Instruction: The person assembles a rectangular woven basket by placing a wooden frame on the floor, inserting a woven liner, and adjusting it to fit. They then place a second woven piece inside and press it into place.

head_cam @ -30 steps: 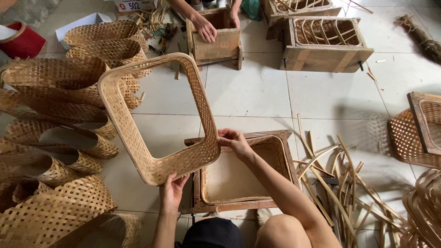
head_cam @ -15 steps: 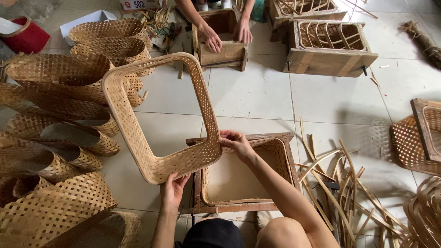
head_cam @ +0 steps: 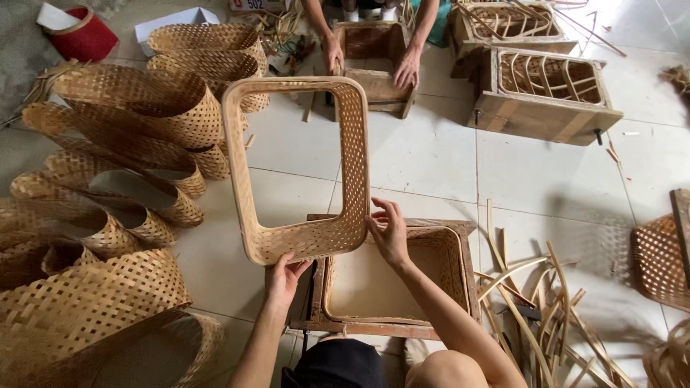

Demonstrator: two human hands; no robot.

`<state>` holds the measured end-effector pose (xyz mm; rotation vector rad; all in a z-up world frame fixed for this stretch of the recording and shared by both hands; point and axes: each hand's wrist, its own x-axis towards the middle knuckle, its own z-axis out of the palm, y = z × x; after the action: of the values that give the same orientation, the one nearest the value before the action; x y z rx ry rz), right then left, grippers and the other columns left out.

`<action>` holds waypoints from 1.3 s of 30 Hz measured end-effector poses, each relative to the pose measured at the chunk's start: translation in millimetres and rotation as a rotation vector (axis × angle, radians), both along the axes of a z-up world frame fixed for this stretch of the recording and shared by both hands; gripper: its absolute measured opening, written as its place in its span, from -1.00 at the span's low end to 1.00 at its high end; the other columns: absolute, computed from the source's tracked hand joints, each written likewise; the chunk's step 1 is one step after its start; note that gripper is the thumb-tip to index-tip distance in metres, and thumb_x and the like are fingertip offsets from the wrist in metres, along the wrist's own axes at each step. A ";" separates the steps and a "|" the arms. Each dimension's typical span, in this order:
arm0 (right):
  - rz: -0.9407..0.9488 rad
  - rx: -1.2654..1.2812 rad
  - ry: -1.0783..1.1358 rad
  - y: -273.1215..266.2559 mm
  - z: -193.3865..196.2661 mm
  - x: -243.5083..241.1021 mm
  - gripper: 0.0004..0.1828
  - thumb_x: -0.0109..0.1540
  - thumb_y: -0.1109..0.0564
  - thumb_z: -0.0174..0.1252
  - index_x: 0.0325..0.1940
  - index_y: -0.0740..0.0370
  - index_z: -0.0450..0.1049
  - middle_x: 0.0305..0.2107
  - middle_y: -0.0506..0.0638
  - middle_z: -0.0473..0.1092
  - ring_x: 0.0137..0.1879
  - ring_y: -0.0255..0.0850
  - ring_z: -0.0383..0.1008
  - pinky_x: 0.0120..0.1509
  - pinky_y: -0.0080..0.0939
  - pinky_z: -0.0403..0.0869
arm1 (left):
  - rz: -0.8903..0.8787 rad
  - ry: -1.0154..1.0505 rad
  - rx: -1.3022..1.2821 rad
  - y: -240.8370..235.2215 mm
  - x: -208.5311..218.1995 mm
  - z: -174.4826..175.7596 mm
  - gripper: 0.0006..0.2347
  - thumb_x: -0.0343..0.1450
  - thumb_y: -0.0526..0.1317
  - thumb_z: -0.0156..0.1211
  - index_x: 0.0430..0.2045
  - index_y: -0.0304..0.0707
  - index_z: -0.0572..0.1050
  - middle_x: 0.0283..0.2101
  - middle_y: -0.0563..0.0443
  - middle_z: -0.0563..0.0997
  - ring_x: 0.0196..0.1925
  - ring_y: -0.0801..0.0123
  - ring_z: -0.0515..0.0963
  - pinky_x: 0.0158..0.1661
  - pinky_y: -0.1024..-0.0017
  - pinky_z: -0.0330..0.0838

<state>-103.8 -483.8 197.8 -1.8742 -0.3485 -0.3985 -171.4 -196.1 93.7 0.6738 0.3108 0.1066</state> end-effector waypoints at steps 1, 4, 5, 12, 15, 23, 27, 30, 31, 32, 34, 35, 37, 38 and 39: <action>-0.006 -0.001 0.000 0.3 0.3 -1.1 -0.45 0.28 0.10 0.24 0.35 0.18 0.31 0.11 0.08 0.32 -0.01 -0.20 0.57 0.02 -0.19 0.62 | 0.001 0.015 -0.013 -0.1 -0.9 -1.4 -0.68 0.38 -0.40 0.17 0.04 -0.40 0.41 0.04 -0.14 0.58 0.08 0.12 0.61 0.04 -0.02 0.55; -0.029 0.004 -0.002 1.1 1.7 -5.0 -0.42 0.28 0.10 0.26 0.36 0.18 0.29 0.12 0.08 0.31 -0.01 -0.22 0.55 0.04 -0.19 0.62 | -0.001 -0.024 0.006 0.8 -4.9 -1.0 -0.64 0.37 -0.40 0.17 0.08 -0.35 0.40 0.04 -0.12 0.57 0.07 0.11 0.61 0.05 -0.02 0.61; -0.042 0.012 -0.003 1.2 3.5 -4.8 -0.40 0.27 0.10 0.27 0.37 0.17 0.29 0.13 0.08 0.31 -0.02 -0.23 0.55 0.06 -0.18 0.63 | -0.001 -0.033 0.014 0.5 -5.1 1.4 -0.64 0.37 -0.40 0.16 0.09 -0.35 0.39 0.05 -0.12 0.57 0.07 0.11 0.61 0.05 -0.01 0.61; -0.116 -0.043 -0.175 4.0 5.9 -8.2 -0.27 0.22 0.15 0.33 0.43 0.17 0.21 0.23 0.11 0.23 0.04 -0.17 0.47 0.08 -0.11 0.57 | 0.022 -0.026 0.016 -1.3 -12.7 8.2 -0.62 0.37 -0.40 0.16 0.10 -0.33 0.39 0.07 -0.11 0.56 0.08 0.09 0.61 0.05 0.02 0.61; -0.112 -0.079 -0.240 5.0 6.5 -9.3 -0.28 0.23 0.17 0.35 0.42 0.17 0.21 0.22 0.10 0.23 0.05 -0.15 0.45 0.07 -0.12 0.57 | 0.015 -0.024 0.013 1.7 -13.1 -3.5 -0.63 0.38 -0.40 0.17 0.11 -0.34 0.39 0.07 -0.12 0.57 0.08 0.08 0.60 0.07 0.01 0.59; -0.089 -0.011 -0.190 8.3 10.3 -13.3 -0.33 0.21 0.23 0.33 0.38 0.16 0.29 0.26 0.13 0.24 0.07 -0.10 0.48 0.07 -0.12 0.59 | -0.062 -0.136 -0.069 16.4 -10.6 -36.8 -0.63 0.42 -0.36 0.17 0.15 -0.31 0.40 0.12 -0.13 0.57 0.10 0.11 0.60 0.15 0.01 0.52; -0.069 -0.038 -0.182 4.8 6.9 -13.2 -0.32 0.23 0.23 0.34 0.41 0.14 0.27 0.26 0.13 0.24 0.08 -0.10 0.50 0.09 -0.11 0.59 | -0.042 -0.091 -0.011 11.7 -16.4 -23.7 -0.62 0.42 -0.36 0.17 0.18 -0.31 0.40 0.13 -0.14 0.56 0.13 0.11 0.58 0.17 0.03 0.51; -0.087 -0.088 -0.198 6.9 4.5 -8.6 -0.27 0.23 0.19 0.35 0.44 0.13 0.20 0.28 0.13 0.20 0.08 -0.11 0.49 0.08 -0.13 0.60 | -0.016 -0.095 0.029 4.8 -23.7 -7.1 -0.60 0.39 -0.36 0.16 0.16 -0.26 0.39 0.15 -0.09 0.55 0.15 0.18 0.58 0.15 0.04 0.53; -0.089 -0.082 -0.202 6.6 3.8 -8.4 -0.26 0.23 0.18 0.35 0.44 0.12 0.19 0.28 0.13 0.20 0.07 -0.11 0.49 0.08 -0.12 0.60 | -0.006 -0.103 0.043 0.6 -25.5 -1.8 -0.60 0.38 -0.36 0.16 0.15 -0.23 0.38 0.15 -0.07 0.54 0.16 0.21 0.58 0.14 0.04 0.54; -0.092 -0.076 -0.205 5.4 3.1 -8.6 -0.25 0.22 0.18 0.35 0.44 0.12 0.19 0.28 0.12 0.20 0.07 -0.11 0.49 0.07 -0.12 0.60 | 0.003 -0.103 0.041 -3.3 -27.3 3.1 -0.60 0.39 -0.36 0.16 0.16 -0.25 0.38 0.15 -0.08 0.54 0.15 0.20 0.58 0.14 0.06 0.54; -0.095 -0.061 -0.207 4.6 1.3 -9.9 -0.25 0.22 0.18 0.35 0.44 0.11 0.19 0.28 0.12 0.20 0.06 -0.12 0.49 0.08 -0.12 0.59 | 0.015 -0.101 0.039 -10.3 -30.4 10.6 -0.61 0.41 -0.37 0.17 0.16 -0.30 0.37 0.14 -0.12 0.52 0.14 0.18 0.58 0.14 0.09 0.54; -0.099 -0.055 -0.204 4.5 1.4 -10.2 -0.26 0.22 0.18 0.35 0.44 0.10 0.19 0.28 0.11 0.21 0.06 -0.12 0.49 0.08 -0.11 0.59 | 0.022 -0.090 0.044 -12.8 -31.4 13.9 -0.61 0.41 -0.36 0.17 0.15 -0.32 0.37 0.14 -0.12 0.53 0.14 0.18 0.58 0.13 0.10 0.55; -0.100 -0.047 -0.202 4.7 2.8 -11.1 -0.26 0.23 0.18 0.34 0.44 0.09 0.19 0.28 0.10 0.21 0.06 -0.13 0.48 0.10 -0.10 0.58 | 0.035 -0.069 0.056 -17.1 -34.3 18.8 -0.62 0.41 -0.36 0.17 0.14 -0.36 0.36 0.12 -0.14 0.54 0.14 0.18 0.58 0.13 0.13 0.57; -0.098 -0.046 -0.203 4.7 3.7 -11.9 -0.26 0.23 0.18 0.34 0.45 0.08 0.19 0.28 0.10 0.21 0.07 -0.13 0.48 0.11 -0.10 0.58 | 0.036 -0.068 0.049 -18.7 -36.2 20.3 -0.62 0.41 -0.36 0.17 0.14 -0.36 0.36 0.12 -0.13 0.53 0.14 0.19 0.58 0.12 0.14 0.58; -0.097 -0.047 -0.203 5.3 4.9 -12.2 -0.26 0.23 0.17 0.33 0.45 0.07 0.19 0.28 0.10 0.21 0.08 -0.13 0.48 0.11 -0.10 0.58 | 0.034 -0.068 0.041 -19.4 -37.0 20.6 -0.62 0.40 -0.35 0.17 0.15 -0.36 0.36 0.12 -0.13 0.53 0.14 0.20 0.58 0.12 0.15 0.59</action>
<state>-116.1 -478.5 202.7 -1.9056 -0.4066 -0.6546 -208.4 -215.5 114.4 0.7041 0.2557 0.1687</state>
